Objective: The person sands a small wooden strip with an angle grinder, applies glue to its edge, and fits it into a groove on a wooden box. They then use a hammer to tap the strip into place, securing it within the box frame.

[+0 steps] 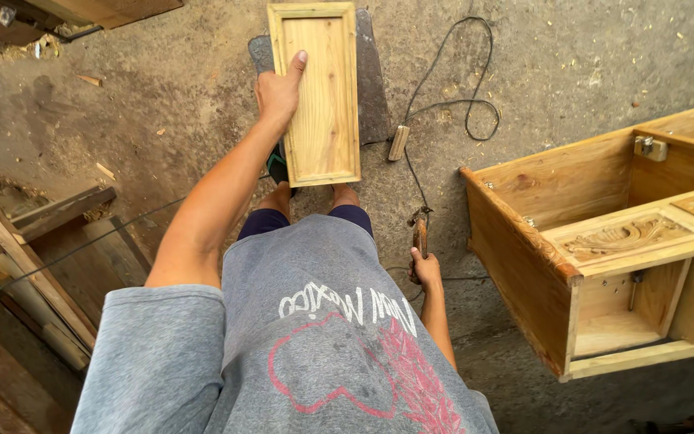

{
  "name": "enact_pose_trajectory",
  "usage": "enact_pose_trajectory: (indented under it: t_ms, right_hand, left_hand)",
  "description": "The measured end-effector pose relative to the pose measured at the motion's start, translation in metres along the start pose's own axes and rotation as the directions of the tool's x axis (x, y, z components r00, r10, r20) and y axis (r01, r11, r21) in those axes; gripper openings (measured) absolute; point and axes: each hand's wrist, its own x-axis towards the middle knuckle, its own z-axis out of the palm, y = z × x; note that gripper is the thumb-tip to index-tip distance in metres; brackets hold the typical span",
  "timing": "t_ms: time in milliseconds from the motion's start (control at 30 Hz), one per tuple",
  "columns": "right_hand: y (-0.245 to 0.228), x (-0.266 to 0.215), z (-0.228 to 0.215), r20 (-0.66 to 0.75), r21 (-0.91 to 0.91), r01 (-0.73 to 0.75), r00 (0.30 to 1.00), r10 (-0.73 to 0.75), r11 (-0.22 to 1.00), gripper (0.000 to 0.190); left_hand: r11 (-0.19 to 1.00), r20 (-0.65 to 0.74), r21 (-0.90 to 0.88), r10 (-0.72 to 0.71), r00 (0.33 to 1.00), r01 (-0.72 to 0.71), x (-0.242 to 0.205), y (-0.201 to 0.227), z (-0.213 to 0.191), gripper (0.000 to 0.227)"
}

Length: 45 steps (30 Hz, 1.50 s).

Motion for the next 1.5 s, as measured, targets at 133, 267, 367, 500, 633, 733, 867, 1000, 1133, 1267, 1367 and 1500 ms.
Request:
enact_pose_trajectory:
  t_ms: [133,267,367,500,633,733,867,1000,1133,1267,1367,1500]
  right_hand:
    - [0.000,-0.002,0.000,0.033,-0.002,0.005,0.999,-0.005,1.000,0.038]
    - [0.000,-0.002,-0.003,0.052,-0.071,0.009,0.999,-0.005,0.997,0.041]
    - [0.003,-0.007,-0.005,0.048,-0.171,0.007,0.999,0.001,0.985,0.041]
    - [-0.006,-0.010,-0.006,0.051,-0.280,0.035,0.998,-0.022,0.959,0.042]
    - [-0.012,-0.015,-0.006,0.050,-0.262,0.052,0.998,-0.040,0.964,0.043]
    - [-0.017,-0.014,-0.009,0.020,-0.222,0.184,0.983,-0.184,0.958,0.042]
    - [-0.033,-0.015,-0.020,-0.044,-0.221,0.364,0.923,-0.382,0.905,0.041]
    - [-0.069,-0.031,-0.022,-0.044,-0.030,0.560,0.827,-0.561,0.828,0.033]
    - [-0.114,-0.082,0.001,-0.040,0.010,0.731,0.682,-0.730,0.682,0.031]
    - [-0.134,-0.162,0.056,0.036,-0.050,0.878,0.479,-0.877,0.477,0.029]
    - [-0.113,-0.214,0.113,0.187,-0.083,0.941,0.338,-0.922,0.328,0.027]
    - [-0.057,-0.269,0.223,0.420,-0.050,0.936,0.336,-0.843,0.348,0.024]
  left_hand:
    - [0.984,-0.053,-0.143,-0.112,0.992,0.104,0.017,-0.042,0.018,0.084]
    - [0.952,0.084,-0.193,-0.224,0.971,0.236,0.025,-0.071,0.023,0.083]
    - [0.937,0.064,-0.313,-0.141,0.988,0.154,0.018,-0.087,0.021,0.075]
    - [0.984,-0.017,-0.178,0.007,1.000,-0.010,0.013,-0.095,0.026,0.068]
    - [0.993,0.031,-0.105,0.055,0.998,-0.051,0.004,-0.108,0.034,0.076]
    - [0.968,-0.046,-0.125,0.213,0.976,-0.217,-0.007,-0.118,0.034,0.091]
    - [0.967,-0.052,-0.142,0.205,0.977,-0.211,-0.036,-0.154,0.000,0.097]
    - [0.977,-0.013,-0.173,0.125,0.992,-0.125,-0.085,-0.227,-0.066,0.097]
    - [0.977,-0.146,-0.210,-0.066,0.987,0.034,-0.157,-0.330,-0.146,0.086]
    - [0.956,-0.235,-0.219,-0.247,0.940,0.196,-0.256,-0.434,-0.213,0.079]
    - [0.895,-0.244,-0.317,-0.398,0.884,0.315,-0.333,-0.514,-0.240,0.071]
    - [0.821,-0.270,-0.431,-0.513,0.815,0.374,-0.422,-0.605,-0.265,0.069]
